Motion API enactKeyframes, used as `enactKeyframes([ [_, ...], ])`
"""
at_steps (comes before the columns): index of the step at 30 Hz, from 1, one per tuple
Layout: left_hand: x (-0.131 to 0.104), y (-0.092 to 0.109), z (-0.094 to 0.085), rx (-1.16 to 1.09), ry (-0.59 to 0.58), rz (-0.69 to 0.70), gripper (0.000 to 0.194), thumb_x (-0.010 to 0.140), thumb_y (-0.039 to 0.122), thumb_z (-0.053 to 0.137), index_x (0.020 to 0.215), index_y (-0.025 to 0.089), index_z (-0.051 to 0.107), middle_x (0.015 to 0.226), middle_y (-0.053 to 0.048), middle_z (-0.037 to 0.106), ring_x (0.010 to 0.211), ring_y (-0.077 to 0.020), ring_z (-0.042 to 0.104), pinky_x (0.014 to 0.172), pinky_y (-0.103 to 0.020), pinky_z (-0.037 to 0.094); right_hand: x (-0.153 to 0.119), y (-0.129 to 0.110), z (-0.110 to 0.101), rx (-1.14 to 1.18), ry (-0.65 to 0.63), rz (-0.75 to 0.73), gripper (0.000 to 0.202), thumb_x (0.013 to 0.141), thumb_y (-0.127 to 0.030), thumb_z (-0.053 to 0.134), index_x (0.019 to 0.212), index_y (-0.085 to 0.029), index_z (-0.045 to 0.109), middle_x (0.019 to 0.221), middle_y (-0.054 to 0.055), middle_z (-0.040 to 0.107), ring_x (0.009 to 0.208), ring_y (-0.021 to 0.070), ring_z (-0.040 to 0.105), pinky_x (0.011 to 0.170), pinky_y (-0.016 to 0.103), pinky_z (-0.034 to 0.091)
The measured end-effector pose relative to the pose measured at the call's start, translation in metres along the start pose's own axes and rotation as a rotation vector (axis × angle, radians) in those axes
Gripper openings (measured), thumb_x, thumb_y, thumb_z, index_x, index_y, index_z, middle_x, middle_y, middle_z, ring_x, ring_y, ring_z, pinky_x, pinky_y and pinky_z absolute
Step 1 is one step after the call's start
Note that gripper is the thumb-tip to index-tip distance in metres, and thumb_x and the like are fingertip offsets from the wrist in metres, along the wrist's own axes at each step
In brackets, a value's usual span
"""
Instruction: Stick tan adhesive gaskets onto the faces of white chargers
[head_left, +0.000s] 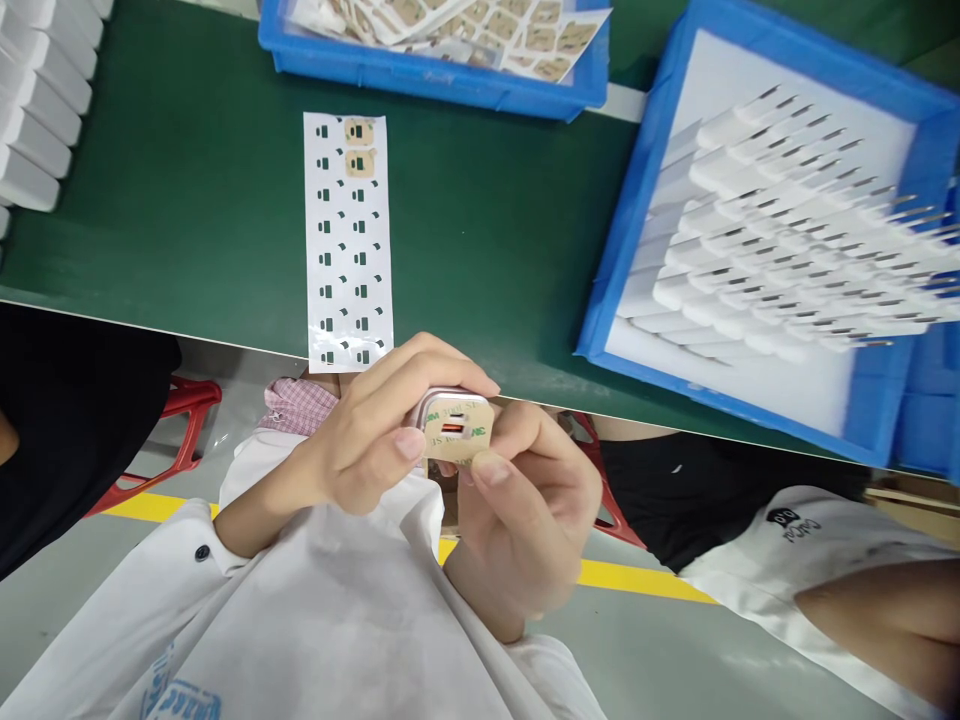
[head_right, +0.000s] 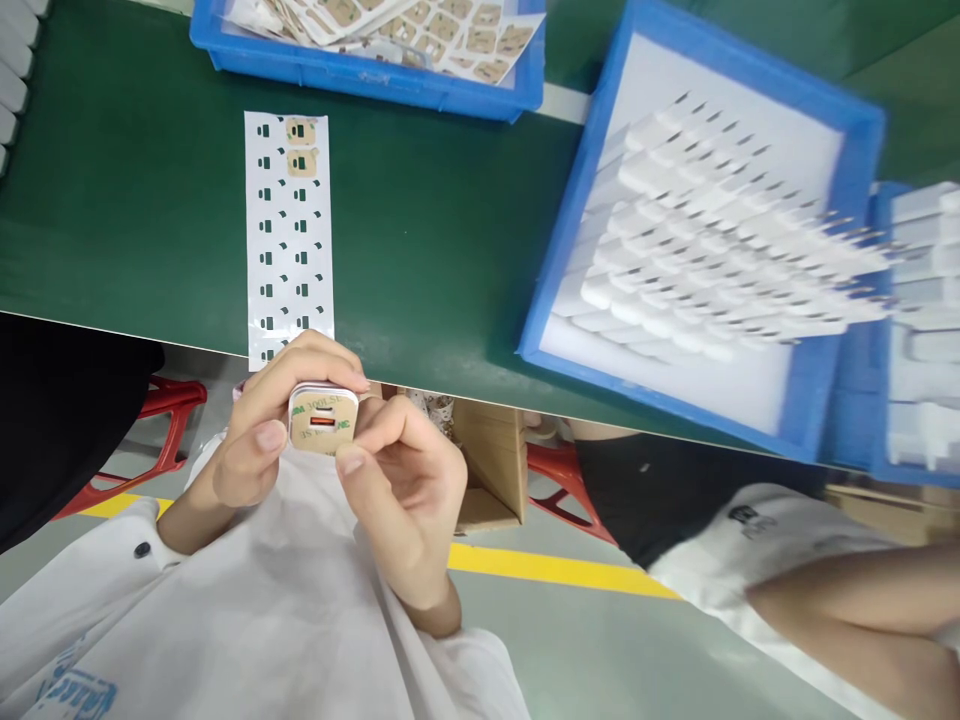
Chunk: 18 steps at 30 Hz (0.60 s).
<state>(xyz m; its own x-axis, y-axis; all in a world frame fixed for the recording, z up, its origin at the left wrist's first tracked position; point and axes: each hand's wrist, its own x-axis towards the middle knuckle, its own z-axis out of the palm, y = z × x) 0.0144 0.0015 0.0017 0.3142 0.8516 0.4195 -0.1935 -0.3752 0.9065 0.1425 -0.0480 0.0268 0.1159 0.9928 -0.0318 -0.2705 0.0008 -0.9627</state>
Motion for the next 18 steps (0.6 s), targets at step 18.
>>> enactKeyframes([
  [18,-0.004,-0.015,0.008,0.155,0.087,0.05,0.028,0.11,0.036,0.036,0.107,0.02,0.059,0.099,-0.005,0.063,0.09,-0.0156,0.062,0.078,-0.031,0.053,-0.003,-0.003,-0.001,-0.8,0.114,-0.298,0.024,0.09,-0.02,0.069,0.074,-0.023,0.05,0.063,-0.006,0.051,0.057,0.01,0.045,0.057,0.026,0.039],
])
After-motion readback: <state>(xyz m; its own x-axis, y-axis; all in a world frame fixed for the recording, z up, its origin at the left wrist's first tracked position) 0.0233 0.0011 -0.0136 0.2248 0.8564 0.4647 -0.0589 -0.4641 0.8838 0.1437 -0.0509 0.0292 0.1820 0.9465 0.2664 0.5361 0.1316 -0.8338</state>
